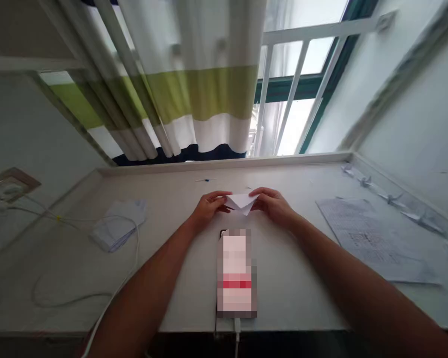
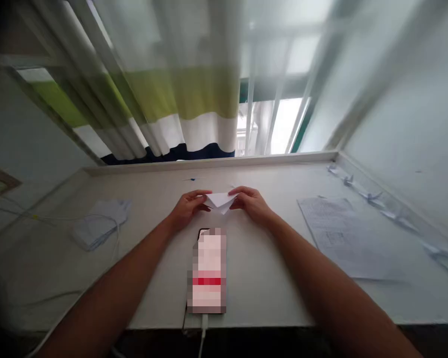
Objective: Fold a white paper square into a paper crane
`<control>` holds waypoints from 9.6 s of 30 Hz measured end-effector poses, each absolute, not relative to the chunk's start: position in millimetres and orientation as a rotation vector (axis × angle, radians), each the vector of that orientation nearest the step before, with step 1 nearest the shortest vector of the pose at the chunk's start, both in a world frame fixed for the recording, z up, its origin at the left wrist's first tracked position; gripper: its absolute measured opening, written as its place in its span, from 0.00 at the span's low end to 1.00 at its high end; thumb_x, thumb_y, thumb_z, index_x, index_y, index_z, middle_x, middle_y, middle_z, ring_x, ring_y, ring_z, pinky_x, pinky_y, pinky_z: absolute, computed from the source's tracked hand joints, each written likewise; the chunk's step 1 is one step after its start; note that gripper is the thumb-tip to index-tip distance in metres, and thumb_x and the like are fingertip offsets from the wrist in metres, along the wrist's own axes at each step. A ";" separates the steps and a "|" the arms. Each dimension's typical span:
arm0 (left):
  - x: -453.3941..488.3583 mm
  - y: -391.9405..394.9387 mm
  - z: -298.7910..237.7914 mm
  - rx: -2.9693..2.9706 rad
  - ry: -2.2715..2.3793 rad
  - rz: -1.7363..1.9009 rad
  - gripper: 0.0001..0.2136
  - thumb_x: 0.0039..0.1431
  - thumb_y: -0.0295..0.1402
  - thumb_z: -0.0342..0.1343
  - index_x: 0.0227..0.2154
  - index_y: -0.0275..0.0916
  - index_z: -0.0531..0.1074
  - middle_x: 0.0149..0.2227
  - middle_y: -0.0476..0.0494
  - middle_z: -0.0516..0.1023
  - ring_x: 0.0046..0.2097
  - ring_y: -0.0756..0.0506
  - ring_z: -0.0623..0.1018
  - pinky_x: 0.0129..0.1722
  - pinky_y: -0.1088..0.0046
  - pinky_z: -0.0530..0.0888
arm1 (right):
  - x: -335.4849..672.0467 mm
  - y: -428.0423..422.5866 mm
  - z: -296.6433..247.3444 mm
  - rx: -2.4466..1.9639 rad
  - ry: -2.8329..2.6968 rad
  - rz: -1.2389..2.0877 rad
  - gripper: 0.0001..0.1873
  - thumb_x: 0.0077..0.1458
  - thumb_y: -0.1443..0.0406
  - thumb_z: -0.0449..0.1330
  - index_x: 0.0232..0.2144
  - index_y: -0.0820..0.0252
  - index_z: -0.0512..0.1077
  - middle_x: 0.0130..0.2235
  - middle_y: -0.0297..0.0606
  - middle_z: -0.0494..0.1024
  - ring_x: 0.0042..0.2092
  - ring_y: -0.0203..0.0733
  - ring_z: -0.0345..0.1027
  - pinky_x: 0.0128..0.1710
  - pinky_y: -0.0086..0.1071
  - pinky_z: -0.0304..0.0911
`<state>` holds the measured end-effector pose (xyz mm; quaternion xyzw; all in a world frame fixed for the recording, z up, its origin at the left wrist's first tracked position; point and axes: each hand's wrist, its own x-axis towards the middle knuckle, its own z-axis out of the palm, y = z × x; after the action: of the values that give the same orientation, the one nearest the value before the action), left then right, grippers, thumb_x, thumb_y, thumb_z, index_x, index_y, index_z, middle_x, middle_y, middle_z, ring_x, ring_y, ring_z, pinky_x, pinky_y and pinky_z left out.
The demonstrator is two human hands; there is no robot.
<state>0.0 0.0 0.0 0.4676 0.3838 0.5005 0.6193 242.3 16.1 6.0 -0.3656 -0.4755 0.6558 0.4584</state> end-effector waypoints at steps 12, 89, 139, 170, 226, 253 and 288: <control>4.2 -11.0 7.1 1.478 0.825 1.144 0.11 0.54 0.32 0.60 0.35 0.38 0.87 0.39 0.40 0.84 0.40 0.44 0.79 0.43 0.67 0.76 | 246.5 2.4 22.0 -0.994 -1.552 1.453 0.20 0.46 0.55 0.77 0.34 0.59 0.76 0.34 0.37 0.83 0.35 0.42 0.76 0.35 0.35 0.70; 33.1 -30.1 12.7 1.185 1.039 1.373 0.19 0.51 0.47 0.71 0.33 0.34 0.82 0.29 0.41 0.82 0.32 0.45 0.80 0.28 0.71 0.75 | 242.8 -10.0 28.0 -0.879 -1.300 1.519 0.20 0.57 0.47 0.69 0.40 0.57 0.80 0.43 0.43 0.82 0.45 0.48 0.76 0.43 0.39 0.75; 15.9 -23.9 21.9 1.313 0.986 1.306 0.21 0.48 0.40 0.74 0.42 0.34 0.80 0.29 0.44 0.84 0.31 0.46 0.81 0.33 0.69 0.78 | 258.7 -6.3 30.3 -0.920 -1.572 1.549 0.19 0.48 0.55 0.76 0.39 0.61 0.82 0.39 0.41 0.83 0.39 0.43 0.77 0.38 0.37 0.72; 18.5 -25.0 22.7 1.209 0.991 1.387 0.18 0.53 0.44 0.70 0.42 0.39 0.79 0.34 0.48 0.79 0.33 0.49 0.79 0.25 0.76 0.78 | 251.1 -16.1 33.0 -0.848 -1.626 1.617 0.24 0.53 0.58 0.74 0.50 0.58 0.78 0.45 0.41 0.83 0.44 0.45 0.79 0.46 0.42 0.73; 14.8 -31.4 27.3 1.220 0.824 1.108 0.17 0.60 0.45 0.63 0.38 0.33 0.82 0.31 0.41 0.80 0.28 0.47 0.79 0.26 0.70 0.76 | 256.7 -10.6 33.5 -0.814 -1.405 1.505 0.08 0.53 0.62 0.65 0.31 0.58 0.83 0.38 0.42 0.81 0.40 0.46 0.75 0.44 0.43 0.74; 30.4 -32.9 21.4 1.283 0.981 1.389 0.16 0.48 0.45 0.74 0.28 0.36 0.82 0.26 0.47 0.80 0.27 0.52 0.73 0.28 0.74 0.72 | 241.2 -19.6 29.1 -0.830 -1.602 1.528 0.21 0.46 0.55 0.77 0.39 0.60 0.82 0.38 0.41 0.86 0.40 0.46 0.81 0.42 0.40 0.75; 33.6 -36.6 18.1 1.371 0.992 1.492 0.15 0.56 0.47 0.69 0.32 0.39 0.85 0.32 0.44 0.84 0.31 0.49 0.77 0.31 0.73 0.74 | 238.0 -22.3 24.9 -0.776 -1.539 1.701 0.19 0.46 0.62 0.78 0.40 0.61 0.81 0.39 0.39 0.86 0.40 0.41 0.81 0.43 0.37 0.76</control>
<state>33.6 -36.6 18.1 0.5491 0.3974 0.5974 0.4285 238.0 -22.3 24.9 -0.3001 -0.5947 0.6573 0.3524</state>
